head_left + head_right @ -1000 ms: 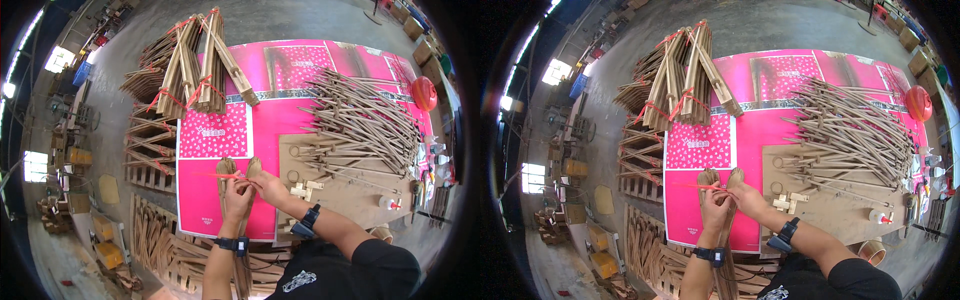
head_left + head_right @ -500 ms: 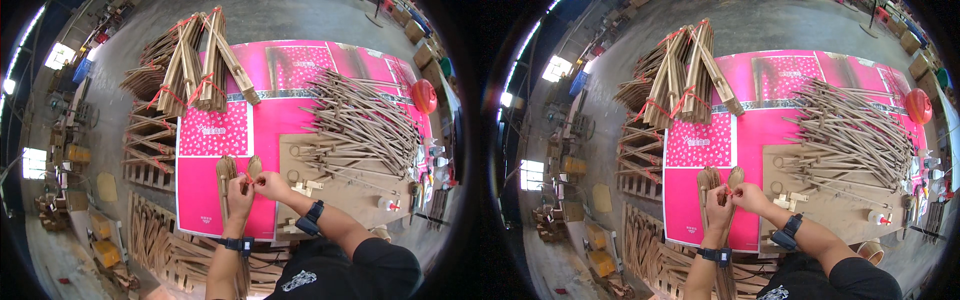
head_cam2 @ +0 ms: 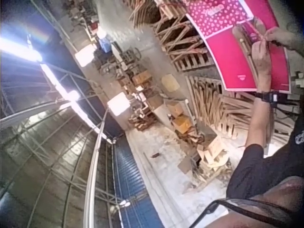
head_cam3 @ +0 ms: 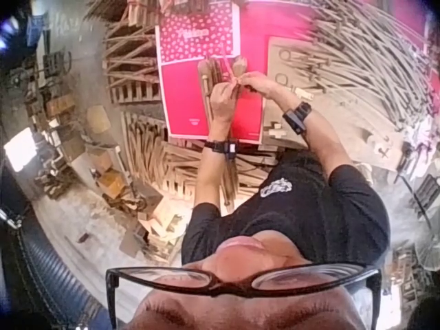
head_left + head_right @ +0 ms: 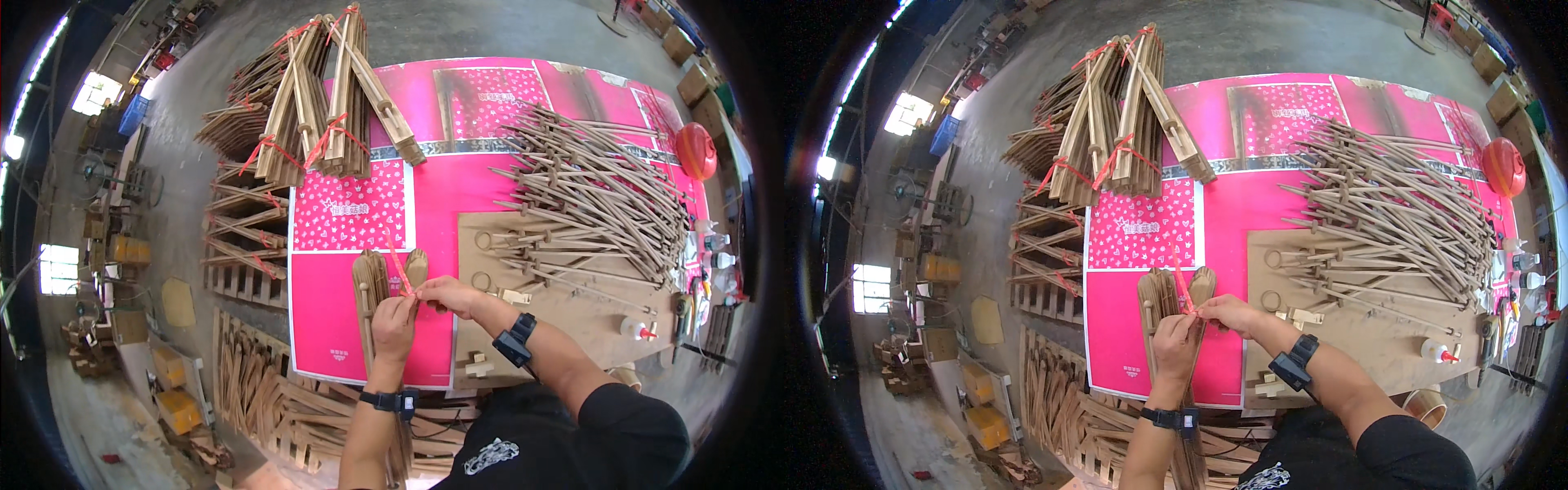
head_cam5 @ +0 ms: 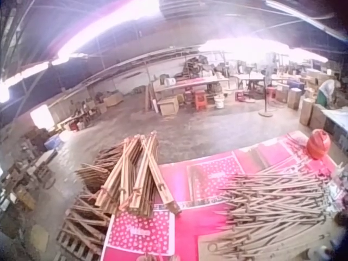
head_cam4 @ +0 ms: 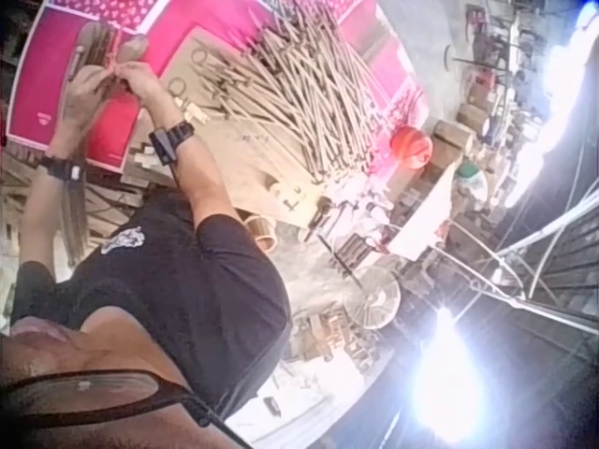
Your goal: The worker applies glue to bamboo slats, uses a pneumatic nailer to secure them into frames, ties bundles with red tape, and organizes the completed components in a furniture manufacturing workshop.
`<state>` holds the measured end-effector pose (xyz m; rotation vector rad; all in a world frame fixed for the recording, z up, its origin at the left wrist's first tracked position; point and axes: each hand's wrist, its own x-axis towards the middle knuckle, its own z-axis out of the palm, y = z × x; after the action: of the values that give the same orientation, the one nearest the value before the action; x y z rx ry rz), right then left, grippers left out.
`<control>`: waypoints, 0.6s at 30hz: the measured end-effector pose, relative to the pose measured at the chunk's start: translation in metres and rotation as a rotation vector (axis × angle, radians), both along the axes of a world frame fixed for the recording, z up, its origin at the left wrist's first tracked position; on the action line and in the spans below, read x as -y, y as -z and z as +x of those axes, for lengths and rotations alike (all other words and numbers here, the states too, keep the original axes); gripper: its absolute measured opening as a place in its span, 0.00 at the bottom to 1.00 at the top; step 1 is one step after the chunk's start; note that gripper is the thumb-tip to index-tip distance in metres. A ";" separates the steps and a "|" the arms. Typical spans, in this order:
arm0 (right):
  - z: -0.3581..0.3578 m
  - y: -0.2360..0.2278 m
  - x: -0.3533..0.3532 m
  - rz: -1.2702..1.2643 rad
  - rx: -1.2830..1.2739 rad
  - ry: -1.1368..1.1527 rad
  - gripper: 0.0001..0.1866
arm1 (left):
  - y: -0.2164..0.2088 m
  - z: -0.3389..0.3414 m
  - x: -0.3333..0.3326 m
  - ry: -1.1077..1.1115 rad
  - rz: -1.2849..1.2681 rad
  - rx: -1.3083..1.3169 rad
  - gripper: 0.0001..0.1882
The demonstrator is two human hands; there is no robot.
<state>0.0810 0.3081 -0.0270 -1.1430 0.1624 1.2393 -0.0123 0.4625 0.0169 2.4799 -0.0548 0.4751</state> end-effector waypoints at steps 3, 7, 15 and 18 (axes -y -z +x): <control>-0.001 0.002 0.001 0.034 0.040 -0.018 0.09 | -0.002 0.001 -0.005 0.027 0.075 -0.023 0.09; -0.005 0.011 0.006 0.050 0.434 0.072 0.09 | -0.015 0.008 -0.003 0.015 0.249 -0.120 0.07; -0.015 0.002 0.005 -0.267 1.138 0.103 0.04 | -0.003 0.000 -0.018 0.052 0.313 -0.233 0.07; -0.016 -0.005 0.002 -0.328 1.057 0.163 0.05 | -0.006 0.004 -0.013 0.032 0.301 -0.326 0.07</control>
<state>0.0653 0.3058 -0.0218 -1.8871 -0.3455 0.3501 -0.0085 0.4754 0.0229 2.8154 -0.0367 0.0446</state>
